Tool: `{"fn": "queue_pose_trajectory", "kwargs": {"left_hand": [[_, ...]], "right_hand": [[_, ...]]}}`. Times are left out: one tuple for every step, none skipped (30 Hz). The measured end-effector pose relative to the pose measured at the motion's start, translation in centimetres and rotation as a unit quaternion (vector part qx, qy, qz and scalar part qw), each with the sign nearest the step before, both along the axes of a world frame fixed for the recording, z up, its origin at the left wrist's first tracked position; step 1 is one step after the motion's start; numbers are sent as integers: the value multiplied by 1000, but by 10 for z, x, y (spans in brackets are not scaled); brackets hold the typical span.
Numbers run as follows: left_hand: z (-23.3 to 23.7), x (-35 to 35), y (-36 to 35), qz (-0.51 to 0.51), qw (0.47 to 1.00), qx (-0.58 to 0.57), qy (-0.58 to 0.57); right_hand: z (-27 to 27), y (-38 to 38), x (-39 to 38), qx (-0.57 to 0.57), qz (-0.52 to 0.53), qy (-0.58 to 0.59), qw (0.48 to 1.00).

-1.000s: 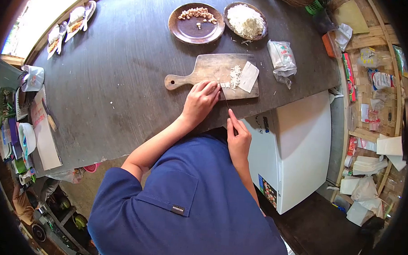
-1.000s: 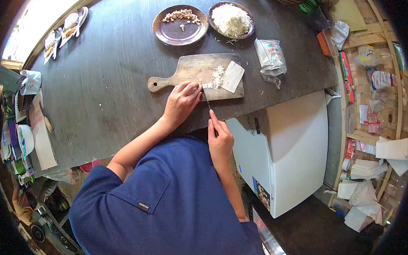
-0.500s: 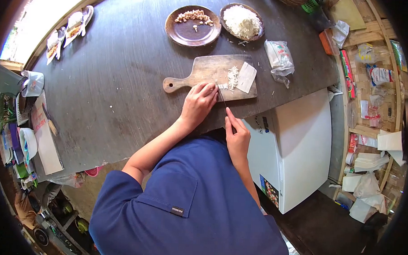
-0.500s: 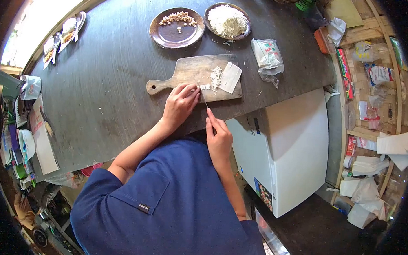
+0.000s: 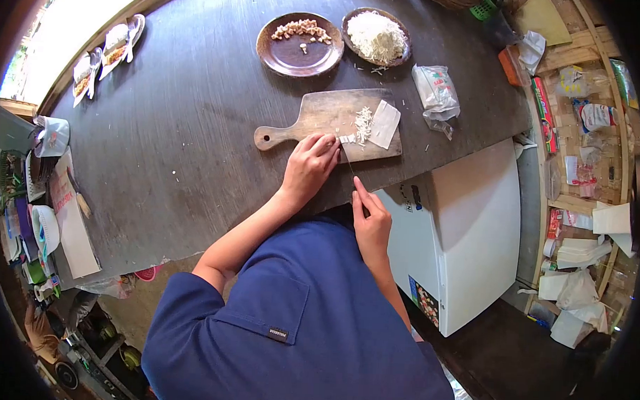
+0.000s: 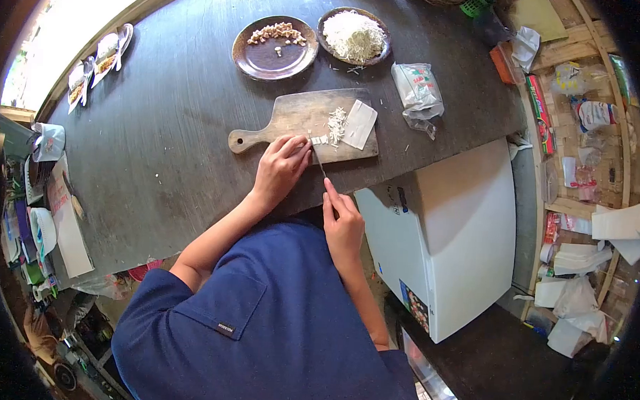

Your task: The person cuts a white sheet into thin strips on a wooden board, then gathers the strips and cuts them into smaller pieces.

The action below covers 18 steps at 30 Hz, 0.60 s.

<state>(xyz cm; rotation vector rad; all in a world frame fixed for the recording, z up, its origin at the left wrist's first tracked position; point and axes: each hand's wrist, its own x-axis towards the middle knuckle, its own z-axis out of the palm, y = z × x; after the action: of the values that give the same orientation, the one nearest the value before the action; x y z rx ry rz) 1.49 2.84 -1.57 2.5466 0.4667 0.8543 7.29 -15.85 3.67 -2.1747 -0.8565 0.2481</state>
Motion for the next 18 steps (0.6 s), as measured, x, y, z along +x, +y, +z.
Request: {"fn": "queue_pose_trajectory", "kwargs": {"left_hand": [[0, 0, 0, -2, 1000, -1, 0], [0, 0, 1, 1, 1000, 6, 0], [1, 0, 0, 3, 1000, 14, -2], [0, 0, 0, 1, 1000, 16, -2], [0, 0, 0, -3, 1000, 8, -2], [0, 0, 1, -6, 1000, 1, -2], [0, -1, 2, -6, 1000, 2, -1], [0, -1, 2, -4, 1000, 1, -4], [-1, 0, 1, -3, 1000, -1, -7], [-1, 1, 1, -5, 1000, -2, -8], [-1, 1, 2, -3, 1000, 6, -7], [-1, 0, 1, -1, 1000, 14, -5], [-1, 0, 0, -3, 1000, 14, -4], [-2, 0, 0, -5, 1000, 6, -7], [-3, 0, 2, -5, 1000, 0, -11], [-3, 0, 3, -4, 1000, 3, -11], [-3, 0, 3, -5, 1000, -4, -16], [-2, 1, 2, -8, 1000, -13, -22]], "right_hand": [[-1, 4, 3, 6, 4, -2, 1000], [-1, 5, 3, 13, 8, -4, 1000], [0, 4, 2, 12, 4, -3, 1000], [3, 4, 1, 13, 5, 1, 1000], [5, 7, 2, 15, 8, 3, 1000], [5, 7, 2, 18, 8, 3, 1000], [5, 3, -1, -1, 3, 9, 1000], [6, 0, -2, -21, -3, 14, 1000], [4, 1, -1, -22, -5, 13, 1000], [-1, 3, 1, -3, 0, 1, 1000], [-3, 4, 2, 16, 4, -11, 1000], [-1, 4, 1, 15, 2, -9, 1000], [2, 6, 1, 15, 1, -5, 1000], [4, 9, 2, 18, 2, -3, 1000], [5, 8, 1, 22, 3, -4, 1000], [5, 4, -1, 5, 0, 1, 1000], [6, 1, -2, -14, -3, 7, 1000], [4, 1, -2, -15, -5, 6, 1000]]}}
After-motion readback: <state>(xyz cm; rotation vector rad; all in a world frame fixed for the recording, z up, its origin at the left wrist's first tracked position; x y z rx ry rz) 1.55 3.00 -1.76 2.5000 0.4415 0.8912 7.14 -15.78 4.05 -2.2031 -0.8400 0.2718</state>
